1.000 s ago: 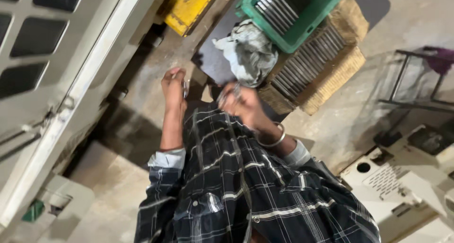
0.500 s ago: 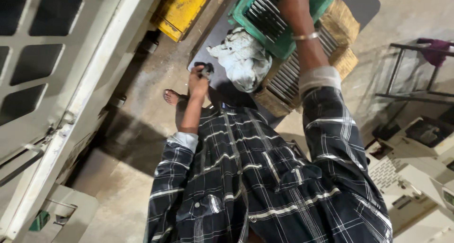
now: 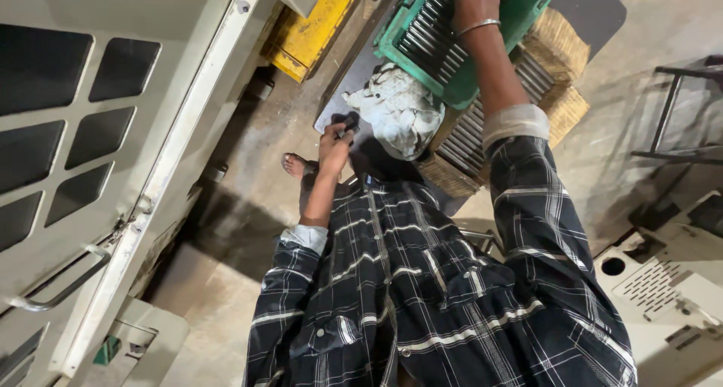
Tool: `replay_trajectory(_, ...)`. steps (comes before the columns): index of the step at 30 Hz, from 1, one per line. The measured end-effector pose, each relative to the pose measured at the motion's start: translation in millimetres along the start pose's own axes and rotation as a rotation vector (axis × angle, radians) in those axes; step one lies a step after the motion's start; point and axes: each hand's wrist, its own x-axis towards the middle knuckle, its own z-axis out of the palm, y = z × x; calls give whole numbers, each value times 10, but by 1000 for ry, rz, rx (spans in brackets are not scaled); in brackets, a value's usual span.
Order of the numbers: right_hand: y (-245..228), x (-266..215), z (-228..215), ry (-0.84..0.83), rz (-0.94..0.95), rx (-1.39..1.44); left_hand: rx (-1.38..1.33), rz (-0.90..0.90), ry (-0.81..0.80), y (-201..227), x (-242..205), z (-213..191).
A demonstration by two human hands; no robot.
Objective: The person picks up small metal parts from a tray, wipes them with a cloth, and assembles them into a larger metal component. The person then opens a machine door and places the assembled part inside.
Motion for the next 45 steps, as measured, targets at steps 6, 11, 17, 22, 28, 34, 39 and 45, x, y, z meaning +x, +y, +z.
replay_trajectory(6,-279,-119,-500,-120,57,99,135,-35,0,163,-92,9)
replay_trajectory(11,-1053,-859,-1517,118,44,606,207,62,14,51,-57,15)
replay_trajectory(17,-2273,-1816,-1402,-263,-230,269,153,128,8,-124,34,-18)
replay_trajectory(22,-2169,-1738,-521,-25,-273,-218,-11,73,-92,-131,-31,-198)
replay_trajectory(28,-2100,-1661,-918,141,-222,238,-125,16,-193,117,-353,-445)
replay_trajectory(34,-2639,-2201,-2498,311,-172,842,-223,202,-498,756,-827,-652)
replay_trajectory(39,-3013,-2178,-2509,347,-438,808,194,734,-565,1150,-1408,-691)
replay_trajectory(45,-2742,-1946,-2220,338,-450,768,263,827,-509,1365,-1716,-810)
